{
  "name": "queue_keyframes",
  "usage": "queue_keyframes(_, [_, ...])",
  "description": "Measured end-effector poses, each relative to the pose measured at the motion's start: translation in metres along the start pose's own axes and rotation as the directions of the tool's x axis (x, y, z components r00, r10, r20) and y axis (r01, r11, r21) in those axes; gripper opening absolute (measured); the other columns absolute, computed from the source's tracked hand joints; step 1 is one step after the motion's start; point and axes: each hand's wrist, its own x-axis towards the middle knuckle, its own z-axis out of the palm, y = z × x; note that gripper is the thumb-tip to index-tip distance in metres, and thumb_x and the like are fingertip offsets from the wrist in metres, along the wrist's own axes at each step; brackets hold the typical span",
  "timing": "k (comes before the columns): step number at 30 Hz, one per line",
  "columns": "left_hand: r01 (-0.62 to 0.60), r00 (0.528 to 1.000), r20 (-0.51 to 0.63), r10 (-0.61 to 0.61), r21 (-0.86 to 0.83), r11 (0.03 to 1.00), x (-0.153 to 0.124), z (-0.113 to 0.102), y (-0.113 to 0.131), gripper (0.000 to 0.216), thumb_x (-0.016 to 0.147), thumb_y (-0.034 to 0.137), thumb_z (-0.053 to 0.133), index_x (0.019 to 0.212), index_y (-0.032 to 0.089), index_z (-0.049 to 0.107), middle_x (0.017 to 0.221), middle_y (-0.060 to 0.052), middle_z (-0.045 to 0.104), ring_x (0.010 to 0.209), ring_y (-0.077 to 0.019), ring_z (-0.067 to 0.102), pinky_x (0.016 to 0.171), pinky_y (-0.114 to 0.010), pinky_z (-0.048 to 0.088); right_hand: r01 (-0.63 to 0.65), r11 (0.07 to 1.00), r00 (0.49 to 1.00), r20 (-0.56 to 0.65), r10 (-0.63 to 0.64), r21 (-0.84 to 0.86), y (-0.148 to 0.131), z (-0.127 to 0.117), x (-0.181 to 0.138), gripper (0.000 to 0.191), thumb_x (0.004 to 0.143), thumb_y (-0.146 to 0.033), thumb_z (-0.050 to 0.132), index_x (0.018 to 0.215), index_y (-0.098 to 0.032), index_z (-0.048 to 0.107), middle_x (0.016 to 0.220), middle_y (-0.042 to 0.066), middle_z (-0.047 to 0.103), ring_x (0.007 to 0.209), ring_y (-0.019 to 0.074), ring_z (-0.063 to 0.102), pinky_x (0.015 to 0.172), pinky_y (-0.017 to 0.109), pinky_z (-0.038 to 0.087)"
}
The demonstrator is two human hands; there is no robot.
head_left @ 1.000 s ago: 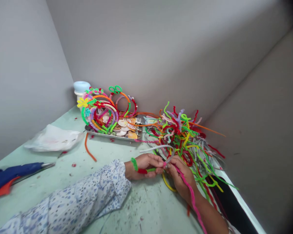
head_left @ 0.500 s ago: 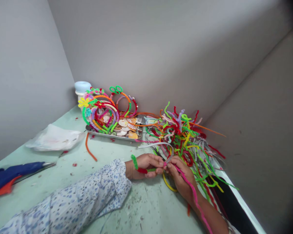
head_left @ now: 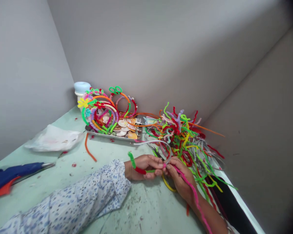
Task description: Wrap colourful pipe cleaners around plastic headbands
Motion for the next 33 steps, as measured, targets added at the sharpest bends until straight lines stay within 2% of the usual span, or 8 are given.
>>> queue_keyframes(12, [-0.012,1.0,-0.006,0.012,-0.018,1.0,0.0002,-0.0007,-0.0015,0.01,0.074,0.02,0.06,0.08,0.012,0.059,0.058,0.001,0.05,0.031,-0.0032,0.034,0.031,-0.02,0.011,-0.045,0.999,0.999,-0.027,0.045,0.016,-0.0089,0.0009,0.0023,0.018,0.088,-0.024,0.047,0.075,-0.02,0.059,0.071,0.0,0.053,0.062,0.0128,0.052,0.059,0.023,0.043])
queue_keyframes(17, [0.042,0.999,-0.027,-0.042,0.001,0.999,-0.0013,0.0008,0.0004,0.014,0.073,0.023,0.063,0.081,0.012,0.06,0.057,0.002,0.05,0.031,-0.0027,0.033,0.031,-0.02,0.013,-0.027,1.0,1.0,0.005,0.027,-0.013,-0.0062,-0.0004,0.0015,0.02,0.089,-0.025,0.046,0.074,-0.02,0.059,0.072,0.001,0.053,0.063,0.0135,0.052,0.059,0.023,0.042])
queue_keyframes(20, [0.032,0.999,-0.035,-0.032,-0.004,0.999,-0.0019,0.0008,0.0003,0.014,0.072,0.023,0.064,0.08,0.013,0.059,0.057,0.002,0.05,0.031,-0.0026,0.033,0.031,-0.02,0.013,-0.011,1.0,1.0,0.021,0.011,-0.019,-0.0035,-0.0013,0.0017,0.018,0.089,-0.024,0.046,0.076,-0.02,0.059,0.073,0.001,0.053,0.065,0.0135,0.052,0.061,0.024,0.043])
queue_keyframes(28, [0.044,0.999,0.019,-0.043,-0.059,0.997,-0.0043,0.0044,0.0029,0.011,0.074,0.019,0.061,0.081,0.011,0.06,0.055,0.002,0.048,0.031,-0.0018,0.03,0.031,-0.019,0.01,-0.007,1.0,1.0,0.009,0.007,0.004,-0.0019,-0.0013,-0.0008,0.016,0.088,-0.024,0.048,0.08,-0.021,0.061,0.076,0.001,0.056,0.069,0.0145,0.055,0.063,0.024,0.044])
queue_keyframes(33, [0.086,0.995,0.051,-0.083,-0.063,0.994,-0.0055,0.0039,0.0042,0.009,0.075,0.017,0.059,0.081,0.011,0.058,0.055,0.001,0.048,0.03,-0.0021,0.031,0.03,-0.018,0.012,-0.004,1.0,0.999,0.039,0.004,0.007,-0.0038,-0.0027,-0.0008,0.018,0.087,-0.024,0.049,0.074,-0.021,0.061,0.073,0.001,0.057,0.07,0.0155,0.055,0.064,0.025,0.044])
